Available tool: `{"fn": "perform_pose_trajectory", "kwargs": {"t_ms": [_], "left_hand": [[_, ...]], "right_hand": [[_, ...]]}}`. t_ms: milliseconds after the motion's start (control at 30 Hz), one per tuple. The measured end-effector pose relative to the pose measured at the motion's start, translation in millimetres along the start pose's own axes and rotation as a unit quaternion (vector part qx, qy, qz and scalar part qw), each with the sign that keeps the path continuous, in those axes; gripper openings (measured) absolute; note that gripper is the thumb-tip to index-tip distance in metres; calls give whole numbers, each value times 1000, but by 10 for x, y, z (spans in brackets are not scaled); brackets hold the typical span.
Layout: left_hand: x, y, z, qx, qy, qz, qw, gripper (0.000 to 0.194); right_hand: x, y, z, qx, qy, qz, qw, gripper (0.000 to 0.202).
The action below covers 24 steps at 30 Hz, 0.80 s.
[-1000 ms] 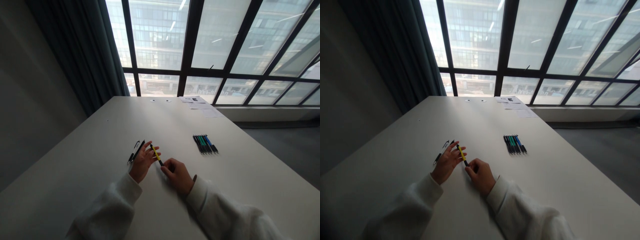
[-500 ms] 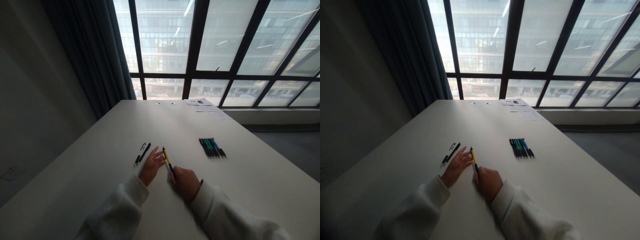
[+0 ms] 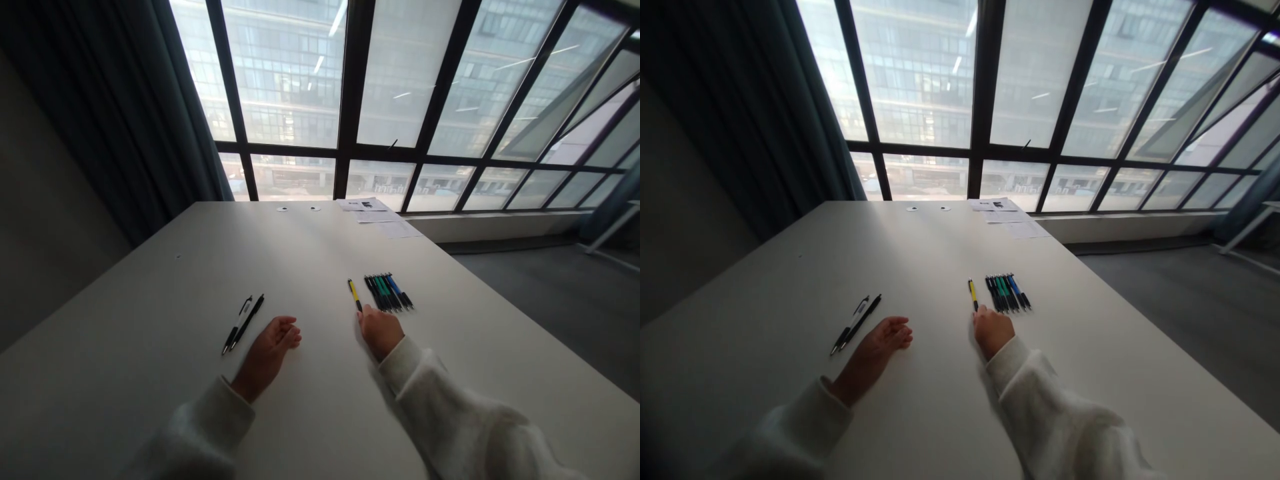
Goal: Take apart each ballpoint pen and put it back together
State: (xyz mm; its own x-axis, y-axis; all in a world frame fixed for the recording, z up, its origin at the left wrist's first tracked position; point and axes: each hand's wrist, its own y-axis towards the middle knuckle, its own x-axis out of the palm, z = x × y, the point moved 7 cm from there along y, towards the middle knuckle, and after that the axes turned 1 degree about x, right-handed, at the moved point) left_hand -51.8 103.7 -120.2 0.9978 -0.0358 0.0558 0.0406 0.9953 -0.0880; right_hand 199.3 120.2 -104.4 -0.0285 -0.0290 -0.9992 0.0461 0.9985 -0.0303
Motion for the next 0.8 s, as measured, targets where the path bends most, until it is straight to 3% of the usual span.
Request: {"fn": "perform_pose_trajectory", "kwargs": {"t_ms": [800], "left_hand": [[25, -8, 0, 10, 61, -29, 998, 46]], "right_hand": [[-63, 110, 249, 57, 17, -26, 998, 36]]}}
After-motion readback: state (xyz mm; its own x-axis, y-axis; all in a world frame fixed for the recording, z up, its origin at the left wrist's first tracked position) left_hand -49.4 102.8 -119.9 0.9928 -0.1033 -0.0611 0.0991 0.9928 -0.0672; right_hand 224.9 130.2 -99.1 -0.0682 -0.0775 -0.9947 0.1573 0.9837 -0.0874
